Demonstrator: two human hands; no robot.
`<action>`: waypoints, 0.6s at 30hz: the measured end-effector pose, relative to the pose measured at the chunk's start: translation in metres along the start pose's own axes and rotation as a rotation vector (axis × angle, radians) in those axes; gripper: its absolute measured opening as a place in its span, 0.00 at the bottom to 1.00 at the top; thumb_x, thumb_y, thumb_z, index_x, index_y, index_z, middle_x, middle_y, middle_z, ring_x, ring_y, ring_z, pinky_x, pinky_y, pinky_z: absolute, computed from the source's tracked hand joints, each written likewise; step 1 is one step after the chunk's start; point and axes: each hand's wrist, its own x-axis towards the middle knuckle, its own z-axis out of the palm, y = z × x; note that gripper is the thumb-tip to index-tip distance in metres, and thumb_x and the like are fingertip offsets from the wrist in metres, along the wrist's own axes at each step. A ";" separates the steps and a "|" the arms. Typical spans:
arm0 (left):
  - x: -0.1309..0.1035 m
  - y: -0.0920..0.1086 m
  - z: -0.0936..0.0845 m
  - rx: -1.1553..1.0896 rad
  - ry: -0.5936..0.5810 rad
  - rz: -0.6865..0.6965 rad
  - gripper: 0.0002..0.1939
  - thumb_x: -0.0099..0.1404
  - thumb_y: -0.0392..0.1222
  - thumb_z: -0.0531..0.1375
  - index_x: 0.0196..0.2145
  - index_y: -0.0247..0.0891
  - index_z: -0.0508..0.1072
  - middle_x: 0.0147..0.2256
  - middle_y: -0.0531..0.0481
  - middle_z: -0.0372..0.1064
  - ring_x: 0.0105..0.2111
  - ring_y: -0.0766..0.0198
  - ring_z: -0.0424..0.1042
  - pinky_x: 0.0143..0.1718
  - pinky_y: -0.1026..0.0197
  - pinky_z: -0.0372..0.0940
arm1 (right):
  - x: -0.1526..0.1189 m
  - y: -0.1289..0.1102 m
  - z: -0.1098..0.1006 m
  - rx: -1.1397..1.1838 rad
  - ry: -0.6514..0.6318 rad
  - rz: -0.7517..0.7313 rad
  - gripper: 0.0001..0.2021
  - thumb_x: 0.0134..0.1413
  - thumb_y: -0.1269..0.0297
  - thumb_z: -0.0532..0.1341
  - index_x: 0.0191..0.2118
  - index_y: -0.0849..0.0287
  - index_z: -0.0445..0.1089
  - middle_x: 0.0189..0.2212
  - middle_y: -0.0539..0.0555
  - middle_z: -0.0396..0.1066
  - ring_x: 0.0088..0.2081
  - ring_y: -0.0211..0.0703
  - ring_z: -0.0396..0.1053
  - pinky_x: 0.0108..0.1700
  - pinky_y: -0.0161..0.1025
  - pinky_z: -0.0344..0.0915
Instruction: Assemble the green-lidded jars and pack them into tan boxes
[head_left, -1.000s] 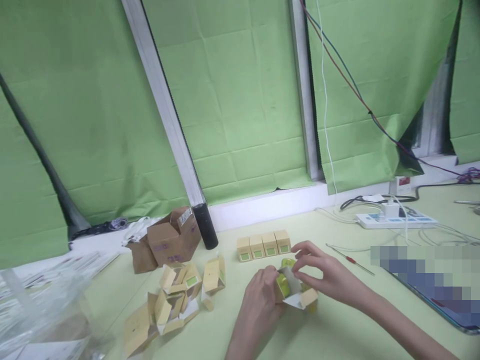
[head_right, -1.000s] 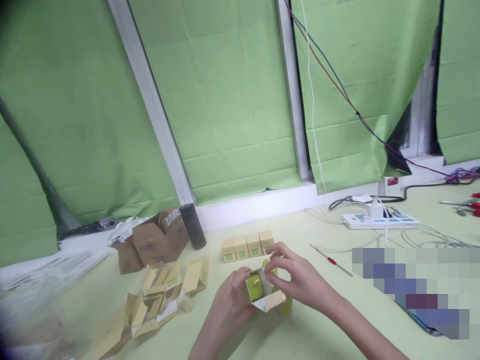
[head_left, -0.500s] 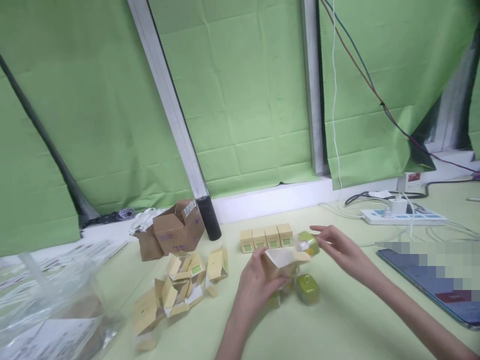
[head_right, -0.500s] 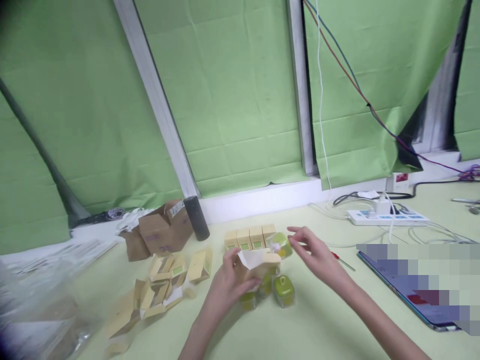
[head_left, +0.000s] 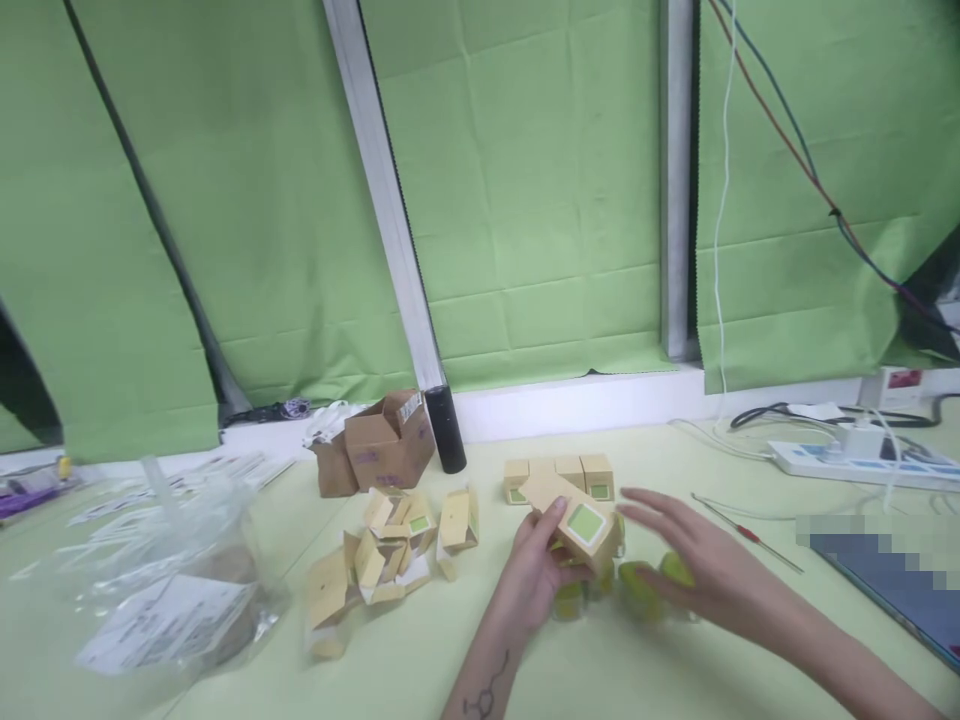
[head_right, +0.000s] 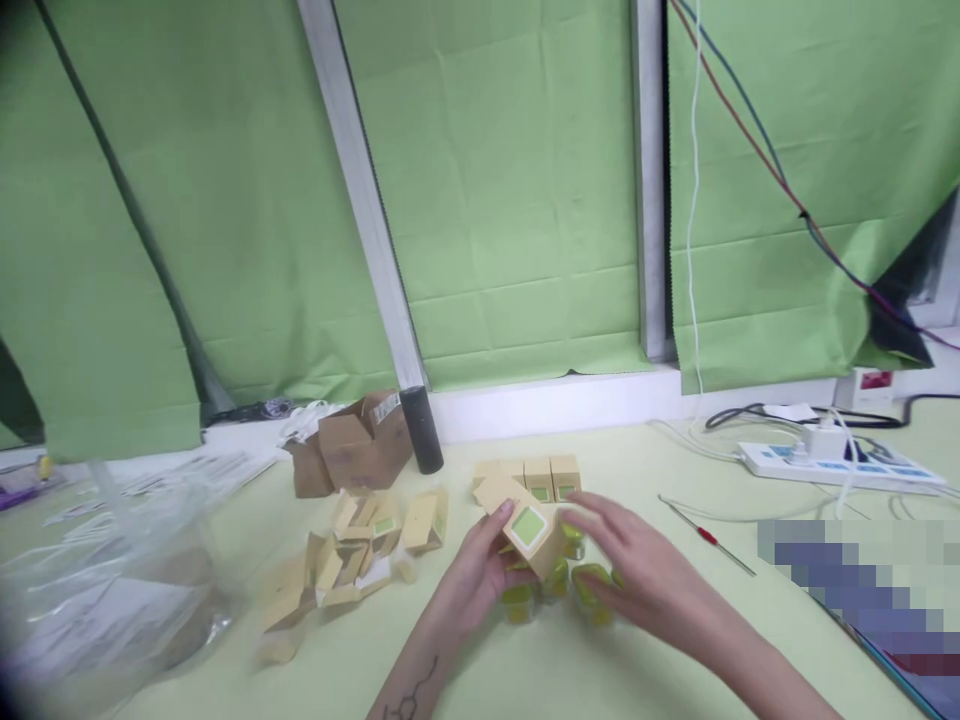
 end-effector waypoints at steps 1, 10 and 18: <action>0.000 0.001 0.000 -0.020 -0.004 -0.016 0.17 0.59 0.49 0.60 0.39 0.33 0.68 0.38 0.41 0.69 0.33 0.60 0.70 0.34 0.57 0.68 | 0.008 -0.007 0.000 -0.044 0.034 -0.160 0.20 0.56 0.70 0.55 0.55 0.54 0.59 0.55 0.57 0.64 0.54 0.51 0.64 0.49 0.47 0.66; 0.015 0.024 -0.041 0.245 0.327 0.053 0.21 0.62 0.55 0.54 0.38 0.32 0.69 0.34 0.42 0.72 0.35 0.60 0.73 0.39 0.60 0.69 | 0.069 -0.017 0.037 -0.047 -0.011 -0.293 0.11 0.60 0.74 0.52 0.45 0.57 0.67 0.43 0.53 0.73 0.48 0.44 0.67 0.57 0.50 0.59; 0.023 0.091 -0.120 0.978 0.811 0.267 0.33 0.48 0.48 0.65 0.49 0.36 0.58 0.49 0.35 0.65 0.53 0.43 0.61 0.52 0.45 0.55 | 0.110 0.053 0.069 -0.097 -0.217 0.254 0.15 0.59 0.63 0.57 0.51 0.59 0.63 0.51 0.57 0.64 0.47 0.48 0.67 0.47 0.51 0.65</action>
